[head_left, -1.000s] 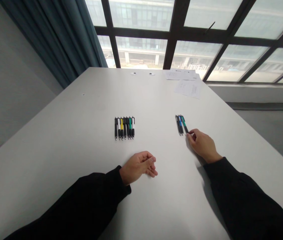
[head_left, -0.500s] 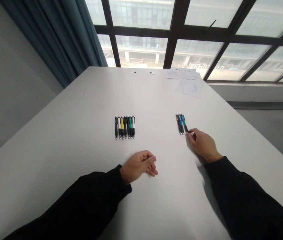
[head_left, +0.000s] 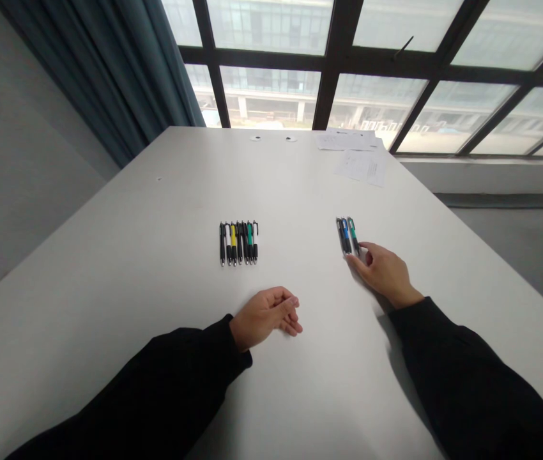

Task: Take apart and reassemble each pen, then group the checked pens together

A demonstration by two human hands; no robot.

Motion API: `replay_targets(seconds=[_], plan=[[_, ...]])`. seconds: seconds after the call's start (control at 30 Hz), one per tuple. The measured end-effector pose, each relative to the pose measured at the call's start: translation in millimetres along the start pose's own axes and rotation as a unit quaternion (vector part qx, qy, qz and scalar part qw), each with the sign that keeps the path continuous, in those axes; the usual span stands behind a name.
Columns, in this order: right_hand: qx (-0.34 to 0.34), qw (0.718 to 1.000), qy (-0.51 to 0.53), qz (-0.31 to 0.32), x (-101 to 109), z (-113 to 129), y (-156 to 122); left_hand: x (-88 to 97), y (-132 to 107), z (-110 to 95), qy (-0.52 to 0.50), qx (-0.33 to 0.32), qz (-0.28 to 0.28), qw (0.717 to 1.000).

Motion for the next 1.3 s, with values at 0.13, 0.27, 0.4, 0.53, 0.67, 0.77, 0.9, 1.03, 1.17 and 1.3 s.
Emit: replay_targets(seconds=[0.13,0.27,0.4,0.53,0.67,0.77,0.9,1.03,1.17,1.3], plan=[[-0.002,0.999,0.032,-0.033,-0.6,-2.9,5.8,-0.1,-0.9,-0.3,0.004,-0.002,0.000,1.000],[-0.030,0.998,0.051,-0.033,-5.2,-8.5,11.3,-0.8,-2.0,0.1,0.003,-0.004,0.002,1.000],[-0.028,0.999,0.037,-0.020,-6.9,-6.9,11.8,-1.7,-1.9,1.3,0.001,-0.005,0.007,1.000],[-0.018,0.999,0.042,-0.024,-4.9,-5.0,8.9,-2.0,-1.6,2.7,-0.001,-0.003,0.007,1.000],[0.000,0.998,0.049,-0.030,-3.4,-1.8,6.3,-1.6,-0.9,3.6,-0.008,0.001,0.008,1.000],[0.006,0.998,0.049,-0.033,-1.8,-0.5,4.6,-1.4,0.0,4.6,-0.006,0.000,0.010,1.000],[0.013,0.998,0.059,-0.034,-1.9,-0.8,3.8,-1.9,0.2,6.4,0.004,-0.012,0.013,1.000],[0.019,0.995,0.084,-0.046,-3.8,-4.7,4.1,10.1,-2.2,-9.3,0.152,-0.091,-0.025,0.984],[0.007,0.992,0.107,-0.063,-3.0,-9.3,3.6,26.5,-16.8,-62.6,0.519,-0.298,-0.150,0.787],[0.017,0.988,0.131,-0.081,3.1,-4.4,1.2,44.4,-19.4,-90.5,0.688,-0.334,-0.254,0.592]])
Point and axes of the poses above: each hand's wrist, its own y-axis towards the middle knuckle, its own x-axis out of the back of the hand, z = x × y, the point moved 9 cm from there along y, towards the middle knuckle, and after that the axes turned 6 degrees about -y, right-handed, at the moved point
